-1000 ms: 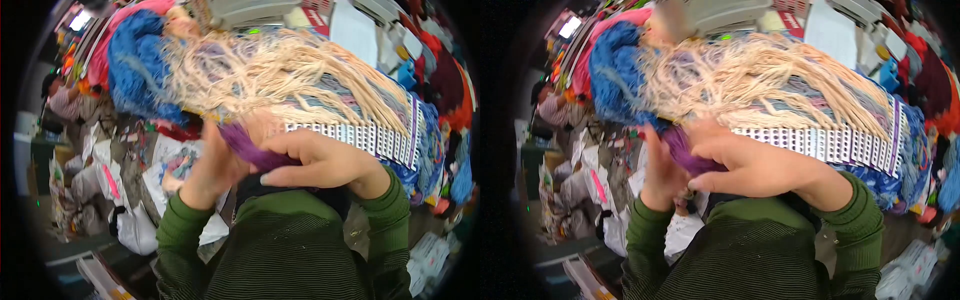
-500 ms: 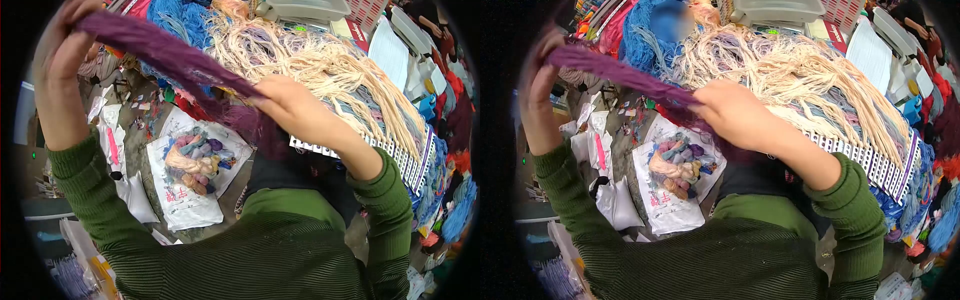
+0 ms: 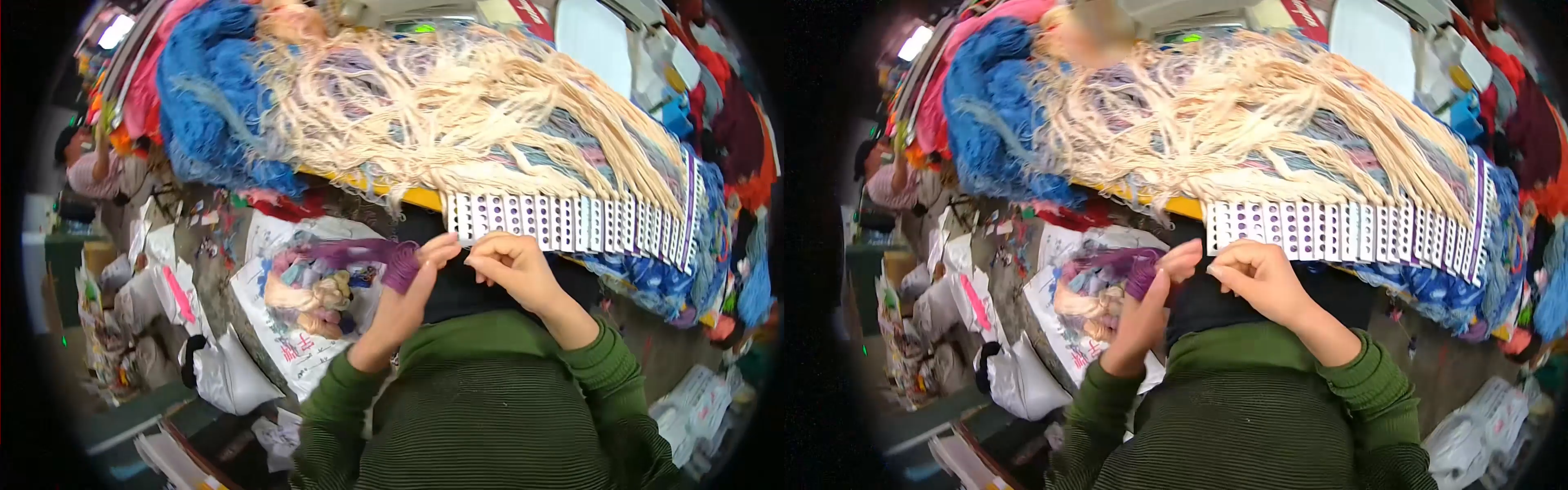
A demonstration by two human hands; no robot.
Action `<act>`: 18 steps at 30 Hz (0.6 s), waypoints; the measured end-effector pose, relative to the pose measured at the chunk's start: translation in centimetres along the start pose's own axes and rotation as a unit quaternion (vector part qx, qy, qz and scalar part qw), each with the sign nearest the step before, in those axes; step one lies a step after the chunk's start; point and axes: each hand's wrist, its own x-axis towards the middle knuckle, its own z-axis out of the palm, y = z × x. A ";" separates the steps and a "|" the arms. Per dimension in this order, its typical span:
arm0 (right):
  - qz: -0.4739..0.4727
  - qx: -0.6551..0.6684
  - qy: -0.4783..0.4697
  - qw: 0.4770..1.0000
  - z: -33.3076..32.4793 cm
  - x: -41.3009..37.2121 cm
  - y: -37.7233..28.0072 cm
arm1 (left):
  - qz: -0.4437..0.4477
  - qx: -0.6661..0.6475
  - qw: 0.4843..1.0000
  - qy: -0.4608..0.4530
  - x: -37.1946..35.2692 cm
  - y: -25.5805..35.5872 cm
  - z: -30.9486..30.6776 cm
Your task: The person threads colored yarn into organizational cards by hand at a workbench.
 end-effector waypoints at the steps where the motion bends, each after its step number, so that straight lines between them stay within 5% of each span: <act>1: 0.022 0.067 0.017 0.997 0.2 -0.4 -1.0 | 0.046 0.010 0.999 -0.022 0.4 -0.7 0.7; 2: 0.040 0.133 0.030 0.990 0.4 -0.6 -1.6 | 0.117 0.136 0.980 -0.085 0.9 -0.7 0.5; 7: 0.056 0.194 0.013 0.979 0.2 -0.6 -1.5 | 0.001 -0.105 0.988 -0.115 1.2 -0.5 1.4; 11: 0.085 0.206 0.020 0.975 0.1 -0.8 -1.9 | 0.052 0.132 0.983 -0.120 1.4 0.4 2.5; 14: 0.072 0.199 0.027 0.977 -0.7 -1.1 -1.6 | 0.041 0.080 0.990 -0.111 1.6 -0.1 3.2; 18: -0.022 0.257 0.102 0.961 -1.0 -1.3 -1.5 | -0.062 -0.241 0.967 -0.058 1.6 -0.1 3.3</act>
